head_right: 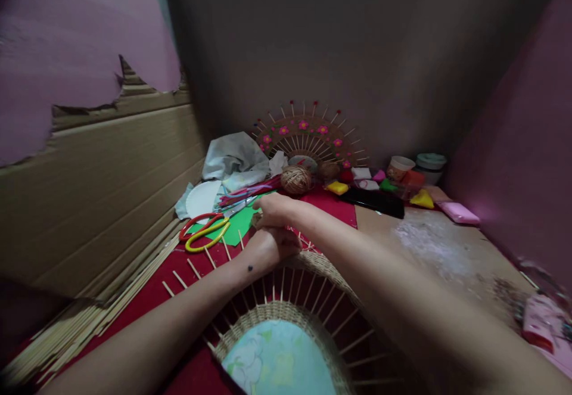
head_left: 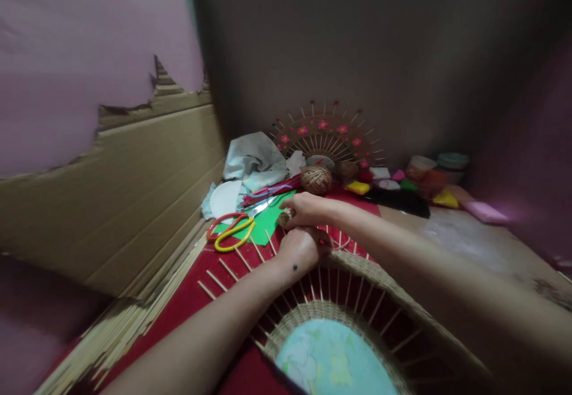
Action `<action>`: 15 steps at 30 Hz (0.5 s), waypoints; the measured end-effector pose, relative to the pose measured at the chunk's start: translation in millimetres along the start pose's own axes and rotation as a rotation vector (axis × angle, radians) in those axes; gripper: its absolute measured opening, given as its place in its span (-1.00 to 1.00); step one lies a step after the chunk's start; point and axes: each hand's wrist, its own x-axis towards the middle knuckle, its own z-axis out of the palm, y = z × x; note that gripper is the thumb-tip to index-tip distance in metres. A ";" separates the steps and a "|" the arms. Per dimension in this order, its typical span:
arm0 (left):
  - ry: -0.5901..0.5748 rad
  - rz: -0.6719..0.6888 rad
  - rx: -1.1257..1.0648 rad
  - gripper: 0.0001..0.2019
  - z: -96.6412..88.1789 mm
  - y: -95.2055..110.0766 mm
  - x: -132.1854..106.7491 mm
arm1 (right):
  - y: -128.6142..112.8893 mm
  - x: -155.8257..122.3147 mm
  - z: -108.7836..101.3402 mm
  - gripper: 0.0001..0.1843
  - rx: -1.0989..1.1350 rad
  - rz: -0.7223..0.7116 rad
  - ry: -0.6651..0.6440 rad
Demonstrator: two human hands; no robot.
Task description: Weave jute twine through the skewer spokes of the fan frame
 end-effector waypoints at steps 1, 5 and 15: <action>0.005 -0.014 0.006 -0.77 0.4 0.0 -0.3 | -0.8 6.9 5.0 -0.45 0.008 -0.009 -0.034; 0.005 -0.054 0.019 -0.76 0.8 0.0 -1.5 | 0.8 17.4 8.8 -0.67 0.058 -0.004 -0.042; 0.005 0.005 0.019 -0.77 0.5 0.6 -1.4 | 51.4 -23.8 -45.9 -0.69 0.625 0.404 0.285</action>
